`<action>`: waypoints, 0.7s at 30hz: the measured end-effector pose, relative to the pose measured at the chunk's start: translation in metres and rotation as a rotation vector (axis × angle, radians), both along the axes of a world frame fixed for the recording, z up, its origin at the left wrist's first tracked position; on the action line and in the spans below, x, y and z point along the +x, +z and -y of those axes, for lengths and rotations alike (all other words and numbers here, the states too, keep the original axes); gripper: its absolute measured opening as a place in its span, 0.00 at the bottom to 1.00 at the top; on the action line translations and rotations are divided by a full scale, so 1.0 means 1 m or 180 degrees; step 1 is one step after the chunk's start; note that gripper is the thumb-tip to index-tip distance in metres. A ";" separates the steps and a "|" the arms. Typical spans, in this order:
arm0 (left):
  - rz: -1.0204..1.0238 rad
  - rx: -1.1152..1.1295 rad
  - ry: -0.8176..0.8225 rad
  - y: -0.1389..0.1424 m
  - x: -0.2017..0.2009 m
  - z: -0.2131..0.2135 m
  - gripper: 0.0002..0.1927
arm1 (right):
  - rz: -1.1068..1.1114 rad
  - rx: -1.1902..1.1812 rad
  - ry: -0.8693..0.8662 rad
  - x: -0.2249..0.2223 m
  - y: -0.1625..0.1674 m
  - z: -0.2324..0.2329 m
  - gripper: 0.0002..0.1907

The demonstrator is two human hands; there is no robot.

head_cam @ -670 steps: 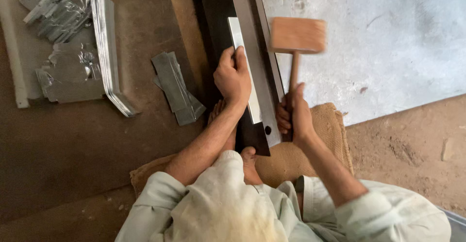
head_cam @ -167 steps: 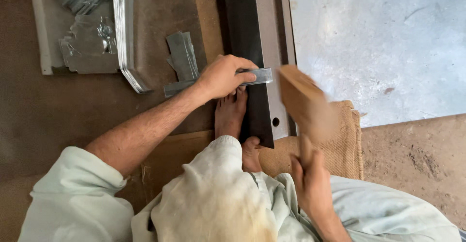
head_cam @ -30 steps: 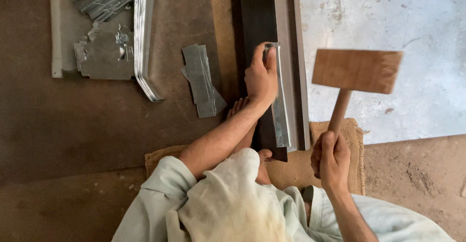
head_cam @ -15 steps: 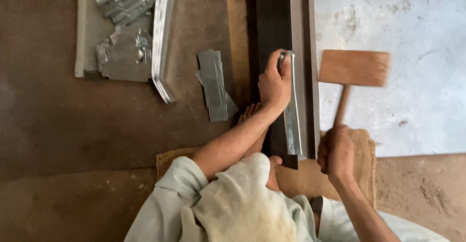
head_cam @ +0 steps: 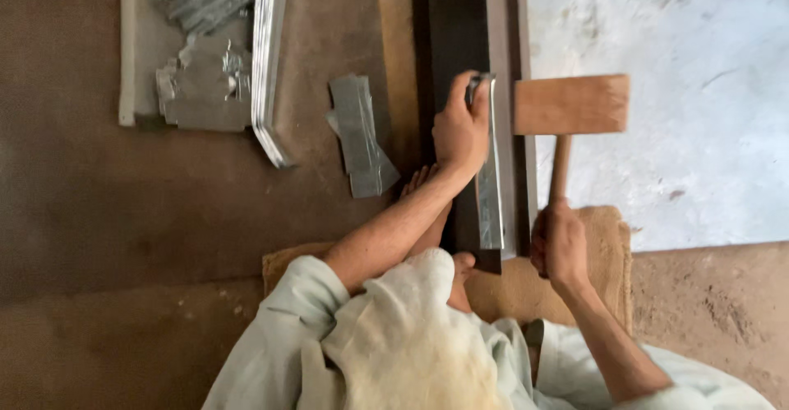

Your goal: The person sits on the floor and bends thin galvanized metal strips by hand over a heavy steel angle beam, hammering the strips with a wooden mallet to fold them along the edge, then sets finished strips aside and picks up new flat strips to repeat the bending.

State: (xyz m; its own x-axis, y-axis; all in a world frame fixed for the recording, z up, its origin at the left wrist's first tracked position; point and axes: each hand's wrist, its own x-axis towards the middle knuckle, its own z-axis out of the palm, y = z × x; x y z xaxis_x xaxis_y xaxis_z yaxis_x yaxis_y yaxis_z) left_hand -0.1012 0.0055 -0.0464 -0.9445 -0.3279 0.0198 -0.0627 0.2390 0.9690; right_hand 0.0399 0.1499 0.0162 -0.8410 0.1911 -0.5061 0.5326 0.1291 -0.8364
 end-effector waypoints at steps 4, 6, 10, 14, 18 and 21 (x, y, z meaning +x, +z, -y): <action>0.0632 -0.0220 -0.0060 -0.003 -0.001 -0.001 0.17 | 0.0210 -0.0614 -0.1058 -0.003 0.003 0.006 0.33; 0.0423 -0.0184 0.0061 -0.005 -0.001 -0.001 0.16 | 0.0322 -0.0639 -0.0937 -0.005 -0.001 0.007 0.32; -0.0019 -0.0169 0.0137 -0.011 -0.001 -0.002 0.16 | 0.0183 -0.0738 -0.1007 -0.007 -0.018 0.002 0.32; 0.0285 -0.0305 0.0084 -0.016 -0.001 -0.004 0.15 | 0.0190 0.0097 -0.0059 -0.001 -0.030 -0.006 0.29; -0.0167 -0.0093 -0.0038 -0.014 -0.011 0.012 0.15 | 0.1000 -0.0497 -0.0531 0.017 -0.026 -0.023 0.34; 0.0229 0.1146 -0.0325 -0.006 -0.010 0.055 0.12 | 0.0946 -0.0859 -0.0959 0.056 -0.017 -0.040 0.32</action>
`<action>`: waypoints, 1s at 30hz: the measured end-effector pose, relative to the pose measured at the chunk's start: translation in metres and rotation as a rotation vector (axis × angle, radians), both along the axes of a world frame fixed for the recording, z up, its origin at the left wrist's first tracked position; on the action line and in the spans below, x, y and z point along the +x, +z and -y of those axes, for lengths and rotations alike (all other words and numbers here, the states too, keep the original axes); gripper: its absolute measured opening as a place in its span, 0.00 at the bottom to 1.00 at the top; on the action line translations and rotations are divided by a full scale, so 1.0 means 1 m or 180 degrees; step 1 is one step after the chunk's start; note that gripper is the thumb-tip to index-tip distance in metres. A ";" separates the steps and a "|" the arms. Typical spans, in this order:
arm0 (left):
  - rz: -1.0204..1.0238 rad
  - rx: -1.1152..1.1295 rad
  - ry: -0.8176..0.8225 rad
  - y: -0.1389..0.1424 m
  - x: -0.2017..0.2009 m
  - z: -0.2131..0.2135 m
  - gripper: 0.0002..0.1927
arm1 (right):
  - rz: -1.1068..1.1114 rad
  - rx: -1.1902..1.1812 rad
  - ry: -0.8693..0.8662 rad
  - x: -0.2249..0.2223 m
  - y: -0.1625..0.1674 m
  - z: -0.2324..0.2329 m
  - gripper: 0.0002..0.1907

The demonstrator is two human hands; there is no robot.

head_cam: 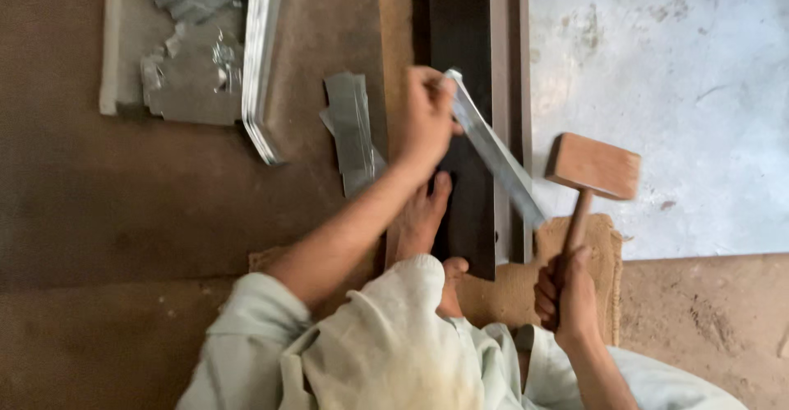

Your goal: The person sits on the floor and bends thin galvanized metal strips by hand over a heavy steel angle beam, hammering the strips with a wooden mallet to fold them along the edge, then sets finished strips aside and picks up new flat strips to repeat the bending.

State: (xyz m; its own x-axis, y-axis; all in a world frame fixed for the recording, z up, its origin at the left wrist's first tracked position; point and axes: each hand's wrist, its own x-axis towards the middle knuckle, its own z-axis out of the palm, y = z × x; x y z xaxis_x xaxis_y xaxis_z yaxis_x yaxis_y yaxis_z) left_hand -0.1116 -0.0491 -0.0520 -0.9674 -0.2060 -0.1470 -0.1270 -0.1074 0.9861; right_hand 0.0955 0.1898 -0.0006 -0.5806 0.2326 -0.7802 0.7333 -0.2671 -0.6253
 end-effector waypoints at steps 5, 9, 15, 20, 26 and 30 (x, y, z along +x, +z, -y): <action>0.0678 -0.0335 -0.1760 0.022 0.034 0.109 0.21 | 0.0047 0.0035 -0.0381 0.070 -0.002 -0.012 0.30; 0.1375 -0.0062 -0.3054 0.036 0.050 0.100 0.15 | 0.0055 0.0163 -0.0376 0.091 -0.009 -0.013 0.25; 0.0858 0.0570 -0.2678 0.037 0.048 0.022 0.18 | -0.0231 0.1026 0.0614 0.082 -0.017 -0.008 0.16; 0.0891 0.0021 -0.2352 0.035 0.044 0.008 0.25 | -0.0129 0.1206 0.1127 0.070 -0.014 0.006 0.14; 0.0966 0.0159 -0.2054 0.026 0.043 0.005 0.16 | -0.0630 0.1182 0.1000 0.058 0.009 0.002 0.16; 0.1133 0.0037 -0.2076 0.022 0.043 0.005 0.16 | -0.1722 0.0773 -0.0095 0.052 0.011 -0.006 0.17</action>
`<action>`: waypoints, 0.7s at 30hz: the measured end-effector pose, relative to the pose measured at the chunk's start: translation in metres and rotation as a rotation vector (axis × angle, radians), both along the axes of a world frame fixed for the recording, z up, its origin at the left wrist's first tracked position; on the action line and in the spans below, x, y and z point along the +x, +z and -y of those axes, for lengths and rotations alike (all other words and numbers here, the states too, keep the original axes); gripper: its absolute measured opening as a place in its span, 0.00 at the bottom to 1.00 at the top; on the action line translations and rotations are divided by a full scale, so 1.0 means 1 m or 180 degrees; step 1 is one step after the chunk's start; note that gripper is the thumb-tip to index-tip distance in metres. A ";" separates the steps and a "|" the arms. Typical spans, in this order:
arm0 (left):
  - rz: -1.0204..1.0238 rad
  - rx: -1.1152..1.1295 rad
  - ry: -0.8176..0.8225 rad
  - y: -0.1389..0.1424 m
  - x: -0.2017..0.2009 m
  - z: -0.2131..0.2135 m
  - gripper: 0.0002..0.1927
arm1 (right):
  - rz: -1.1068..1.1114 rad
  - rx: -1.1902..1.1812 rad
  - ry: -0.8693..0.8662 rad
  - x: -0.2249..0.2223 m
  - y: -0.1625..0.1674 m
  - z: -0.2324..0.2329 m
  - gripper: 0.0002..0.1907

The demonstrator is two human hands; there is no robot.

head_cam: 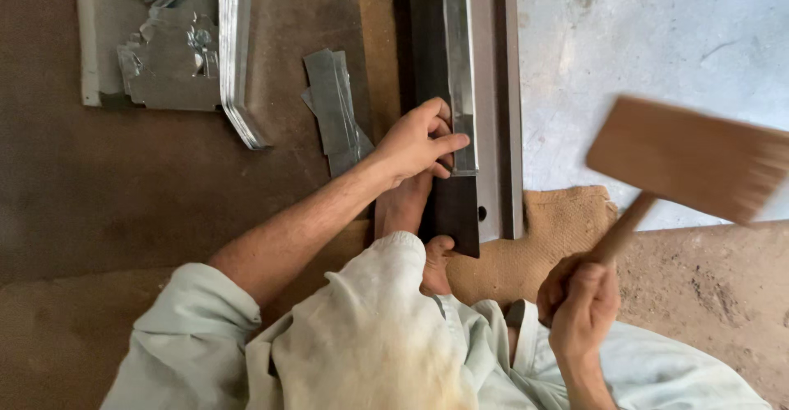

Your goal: The person sits on the floor and bends thin galvanized metal strips by hand over a heavy steel angle beam, hammering the strips with a wooden mallet to fold them along the edge, then sets finished strips aside and picks up new flat strips to repeat the bending.

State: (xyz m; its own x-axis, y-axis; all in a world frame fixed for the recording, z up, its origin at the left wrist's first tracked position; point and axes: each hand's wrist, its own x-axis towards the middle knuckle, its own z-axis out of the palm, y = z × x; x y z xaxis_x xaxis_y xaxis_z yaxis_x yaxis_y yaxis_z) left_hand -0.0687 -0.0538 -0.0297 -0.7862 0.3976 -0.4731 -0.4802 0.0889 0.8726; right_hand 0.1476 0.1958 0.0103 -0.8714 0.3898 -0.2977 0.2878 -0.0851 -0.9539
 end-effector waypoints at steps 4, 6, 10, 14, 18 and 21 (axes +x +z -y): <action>0.0003 -0.0231 -0.0121 0.007 -0.002 -0.002 0.16 | -0.0361 0.0648 0.0486 -0.019 -0.019 0.005 0.20; 0.0059 -0.0235 -0.0148 0.010 0.001 -0.005 0.16 | 0.0041 0.0789 0.0707 -0.021 -0.020 0.000 0.21; 0.0137 -0.0151 -0.0162 0.004 -0.005 -0.003 0.16 | -0.0068 -0.0372 -0.0326 -0.023 -0.022 0.012 0.18; 0.0083 -0.0084 -0.0202 -0.014 -0.004 -0.004 0.16 | 0.0280 0.1822 0.1307 -0.028 -0.030 -0.001 0.18; 0.0009 -0.0123 -0.0235 -0.009 -0.019 -0.003 0.16 | 0.0160 -0.0219 -0.0054 -0.035 -0.027 0.016 0.25; 0.0135 0.0026 -0.0222 -0.026 0.012 -0.001 0.16 | 0.0179 0.0131 0.0179 -0.010 -0.028 0.019 0.20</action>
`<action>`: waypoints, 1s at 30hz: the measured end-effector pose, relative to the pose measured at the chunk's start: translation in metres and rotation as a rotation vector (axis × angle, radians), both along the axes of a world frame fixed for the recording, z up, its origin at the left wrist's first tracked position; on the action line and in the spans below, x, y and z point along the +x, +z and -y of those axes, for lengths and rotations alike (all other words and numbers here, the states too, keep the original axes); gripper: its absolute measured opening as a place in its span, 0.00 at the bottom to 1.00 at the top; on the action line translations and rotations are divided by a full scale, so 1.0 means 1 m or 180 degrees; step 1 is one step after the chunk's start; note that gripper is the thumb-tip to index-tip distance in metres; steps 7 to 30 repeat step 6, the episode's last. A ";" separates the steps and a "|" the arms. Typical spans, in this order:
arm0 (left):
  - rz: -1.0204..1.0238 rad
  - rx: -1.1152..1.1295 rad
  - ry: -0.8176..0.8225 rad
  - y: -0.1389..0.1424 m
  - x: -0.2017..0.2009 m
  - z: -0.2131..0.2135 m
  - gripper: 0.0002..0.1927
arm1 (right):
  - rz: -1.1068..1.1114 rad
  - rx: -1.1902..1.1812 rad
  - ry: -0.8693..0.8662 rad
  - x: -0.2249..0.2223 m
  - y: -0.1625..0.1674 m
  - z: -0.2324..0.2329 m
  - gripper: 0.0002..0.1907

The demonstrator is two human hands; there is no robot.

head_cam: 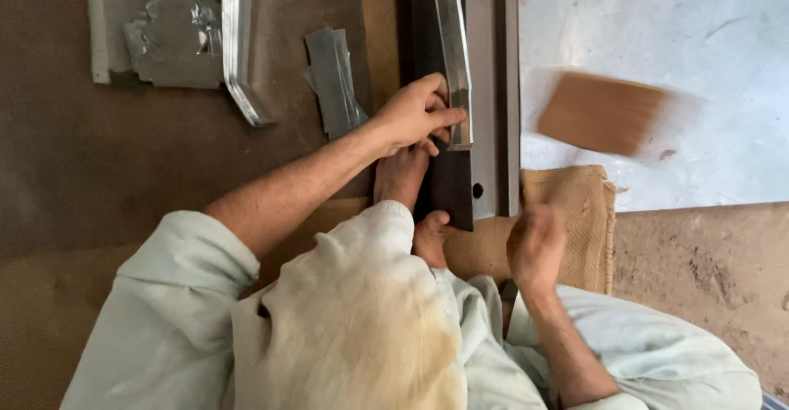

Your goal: The person sits on the floor and bends thin galvanized metal strips by hand over a heavy steel angle beam, hammering the strips with a wooden mallet to fold them along the edge, then sets finished strips aside and picks up new flat strips to repeat the bending.

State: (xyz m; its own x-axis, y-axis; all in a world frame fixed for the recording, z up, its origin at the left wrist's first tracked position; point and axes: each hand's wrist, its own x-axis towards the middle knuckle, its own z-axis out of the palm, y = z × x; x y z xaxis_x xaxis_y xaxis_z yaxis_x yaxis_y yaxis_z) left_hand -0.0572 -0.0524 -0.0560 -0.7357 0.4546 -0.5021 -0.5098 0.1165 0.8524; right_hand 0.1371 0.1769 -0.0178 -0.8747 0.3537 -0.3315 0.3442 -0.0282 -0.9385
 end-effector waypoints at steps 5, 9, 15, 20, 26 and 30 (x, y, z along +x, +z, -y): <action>-0.0159 -0.0204 -0.0044 0.015 -0.020 0.001 0.17 | -0.0471 -0.0401 -0.0391 -0.019 0.014 0.002 0.21; -0.0140 -0.0173 -0.0030 0.013 -0.015 0.001 0.17 | -0.0460 -0.0316 -0.0300 -0.016 0.011 0.004 0.21; -0.0140 -0.0173 -0.0030 0.013 -0.015 0.001 0.17 | -0.0460 -0.0316 -0.0300 -0.016 0.011 0.004 0.21; -0.0140 -0.0173 -0.0030 0.013 -0.015 0.001 0.17 | -0.0460 -0.0316 -0.0300 -0.016 0.011 0.004 0.21; -0.0140 -0.0173 -0.0030 0.013 -0.015 0.001 0.17 | -0.0460 -0.0316 -0.0300 -0.016 0.011 0.004 0.21; -0.0140 -0.0173 -0.0030 0.013 -0.015 0.001 0.17 | -0.0460 -0.0316 -0.0300 -0.016 0.011 0.004 0.21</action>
